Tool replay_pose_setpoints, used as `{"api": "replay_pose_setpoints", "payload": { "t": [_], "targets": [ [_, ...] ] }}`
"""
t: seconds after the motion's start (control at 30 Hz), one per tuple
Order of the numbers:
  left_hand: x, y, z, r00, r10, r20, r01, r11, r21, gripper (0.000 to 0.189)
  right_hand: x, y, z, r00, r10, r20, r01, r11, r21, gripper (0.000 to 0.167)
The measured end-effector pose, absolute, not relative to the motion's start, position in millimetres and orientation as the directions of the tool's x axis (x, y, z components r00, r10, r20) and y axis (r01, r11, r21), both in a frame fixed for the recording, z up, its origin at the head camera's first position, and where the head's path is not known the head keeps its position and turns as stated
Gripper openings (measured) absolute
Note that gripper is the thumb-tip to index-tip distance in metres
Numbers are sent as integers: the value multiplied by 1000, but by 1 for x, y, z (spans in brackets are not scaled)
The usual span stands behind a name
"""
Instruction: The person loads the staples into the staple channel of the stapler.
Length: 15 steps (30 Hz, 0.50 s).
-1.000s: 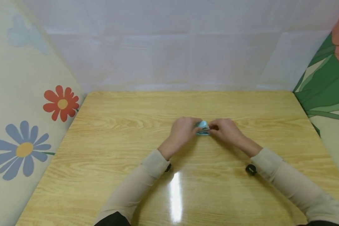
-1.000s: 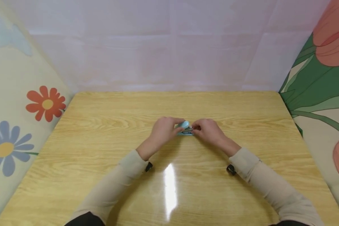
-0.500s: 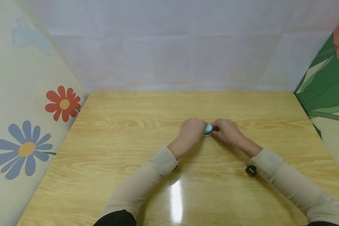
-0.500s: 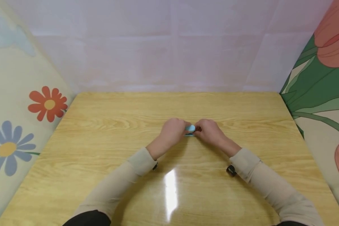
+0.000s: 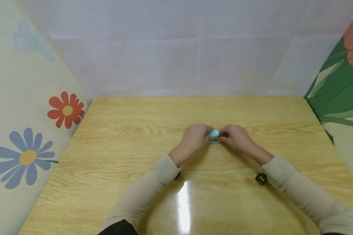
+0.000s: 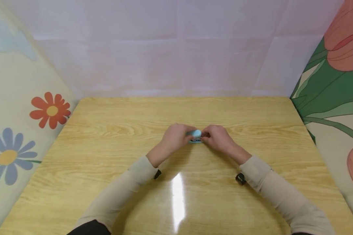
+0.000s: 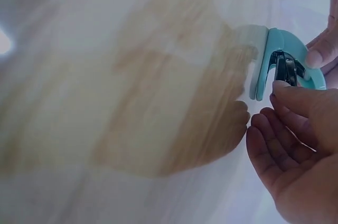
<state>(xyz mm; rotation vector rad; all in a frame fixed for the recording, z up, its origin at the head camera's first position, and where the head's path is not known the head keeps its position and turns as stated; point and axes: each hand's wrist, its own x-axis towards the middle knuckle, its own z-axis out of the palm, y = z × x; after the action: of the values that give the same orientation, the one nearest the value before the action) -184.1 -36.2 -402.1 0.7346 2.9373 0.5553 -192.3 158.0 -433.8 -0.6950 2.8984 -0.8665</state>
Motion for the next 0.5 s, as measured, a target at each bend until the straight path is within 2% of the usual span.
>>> {"api": "replay_pose_setpoints", "payload": {
  "t": [0.1,0.27,0.5],
  "targets": [
    [-182,-44,-403,-888,456,53,446,832,330,30,-191,160,-431,-893,-441,85,-418,745,-521,15],
    [-177,-70,-403,-907,411,86,420,888,187,63,-183,176,-422,-895,-444,46,-401,754,-521,41],
    [-171,-117,-406,-969,245,3,243,959,144,83,-173,207,-410,-915,-401,38,-379,825,-418,68]
  ]
}}
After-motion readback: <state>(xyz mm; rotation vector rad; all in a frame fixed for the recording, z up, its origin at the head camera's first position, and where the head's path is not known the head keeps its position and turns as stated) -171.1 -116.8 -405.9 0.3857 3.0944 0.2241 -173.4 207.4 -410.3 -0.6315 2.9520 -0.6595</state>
